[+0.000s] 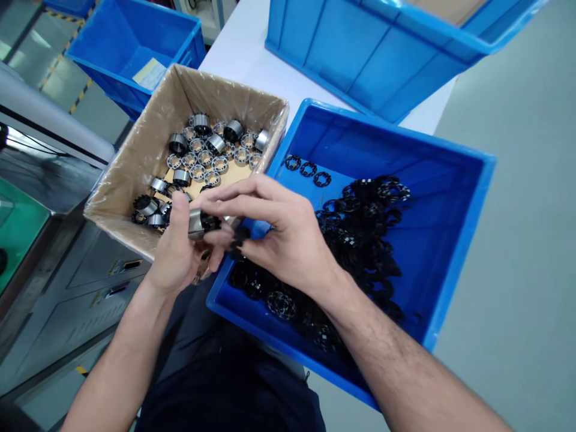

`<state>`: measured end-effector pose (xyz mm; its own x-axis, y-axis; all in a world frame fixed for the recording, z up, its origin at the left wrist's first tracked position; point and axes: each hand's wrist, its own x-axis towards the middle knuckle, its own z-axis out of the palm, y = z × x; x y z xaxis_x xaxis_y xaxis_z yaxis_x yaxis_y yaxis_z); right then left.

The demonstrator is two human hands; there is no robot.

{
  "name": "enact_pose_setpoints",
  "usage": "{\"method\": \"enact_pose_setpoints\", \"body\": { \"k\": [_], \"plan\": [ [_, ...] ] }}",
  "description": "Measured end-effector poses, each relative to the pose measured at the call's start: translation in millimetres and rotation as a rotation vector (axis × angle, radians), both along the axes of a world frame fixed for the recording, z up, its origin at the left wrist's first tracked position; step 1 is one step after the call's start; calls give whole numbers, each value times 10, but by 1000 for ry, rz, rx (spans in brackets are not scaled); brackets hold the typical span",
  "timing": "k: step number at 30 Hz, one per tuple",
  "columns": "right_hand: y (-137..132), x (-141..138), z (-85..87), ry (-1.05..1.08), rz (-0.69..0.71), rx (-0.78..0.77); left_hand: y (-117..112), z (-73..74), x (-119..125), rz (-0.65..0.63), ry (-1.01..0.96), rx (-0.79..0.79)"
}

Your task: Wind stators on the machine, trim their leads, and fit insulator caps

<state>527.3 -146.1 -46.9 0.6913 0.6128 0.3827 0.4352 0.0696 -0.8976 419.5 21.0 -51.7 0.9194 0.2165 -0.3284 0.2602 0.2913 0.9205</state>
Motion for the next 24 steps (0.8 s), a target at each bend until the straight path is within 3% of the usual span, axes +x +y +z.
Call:
{"method": "enact_pose_setpoints", "body": {
  "k": [4, 8, 18, 24],
  "plan": [
    [-144, 127, 103, 46, -97, -195, 44, 42, 60, 132, 9, 127],
    [-236, 212, 103, 112, -21, -347, 45, 76, 96, 172, 29, 139],
    [-197, 142, 195, 486, 230, -7, 23, -3, 57, 111, 7, 81],
    [-116, 100, 132, 394, 178, 81, -21, -11, -6, 47, -52, 33]
  ]
}}
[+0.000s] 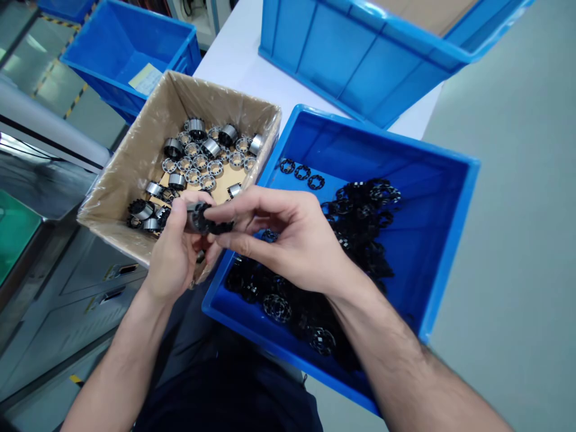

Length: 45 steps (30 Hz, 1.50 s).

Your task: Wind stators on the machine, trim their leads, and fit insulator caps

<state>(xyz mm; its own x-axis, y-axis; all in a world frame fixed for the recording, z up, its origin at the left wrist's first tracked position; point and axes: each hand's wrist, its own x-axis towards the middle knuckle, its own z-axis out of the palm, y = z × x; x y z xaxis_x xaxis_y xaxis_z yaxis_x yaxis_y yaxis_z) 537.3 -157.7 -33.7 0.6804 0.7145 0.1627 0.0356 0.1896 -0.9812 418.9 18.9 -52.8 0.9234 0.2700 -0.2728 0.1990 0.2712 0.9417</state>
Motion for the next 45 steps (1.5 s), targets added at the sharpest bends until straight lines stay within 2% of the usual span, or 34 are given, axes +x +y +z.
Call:
{"method": "enact_pose_setpoints", "body": {
  "k": [5, 11, 18, 23, 28, 30, 32, 34, 36, 38, 39, 41, 42, 43, 45],
  "plan": [
    [86, -47, -64, -25, -69, 2, -9, 9, -37, -22, -22, -16],
    [92, -113, -76, 13, -46, -42, -11, -49, -53, -29, -35, -25],
    [120, -171, -66, 125, -150, -65, -10, -65, -73, 9, -70, -57],
    [133, -167, -69, 181, -154, -15, -3, -49, -75, -10, -94, -68],
    [229, -296, -114, 207, -160, 39, -17, -28, -57, -23, -99, -80],
    [261, -300, -153, 240, -114, 92, 23, -9, -55, -54, -110, -54],
    [235, -173, -210, 218, -37, 86, 128, 22, -61, -105, -113, 111],
    [122, 100, -289, 101, -99, -12, 296, 68, -67, -163, -76, 451],
    [-62, 443, -394, -81, -355, -201, 497, 131, -54, -283, -2, 829],
    [-257, 741, -530, -255, -592, -510, 683, 209, 7, -425, 56, 1101],
    [-332, 844, -610, -316, -640, -687, 758, 250, 66, -467, 67, 1198],
    [-399, 946, -785, -374, -644, -958, 855, 323, 252, -450, 79, 1371],
    [-387, 954, -875, -384, -622, -1033, 877, 347, 378, -415, 111, 1452],
    [-350, 946, -962, -392, -600, -1070, 884, 359, 520, -403, 164, 1524],
    [-229, 912, -1119, -412, -549, -1113, 870, 339, 822, -481, 322, 1635]
  ]
}}
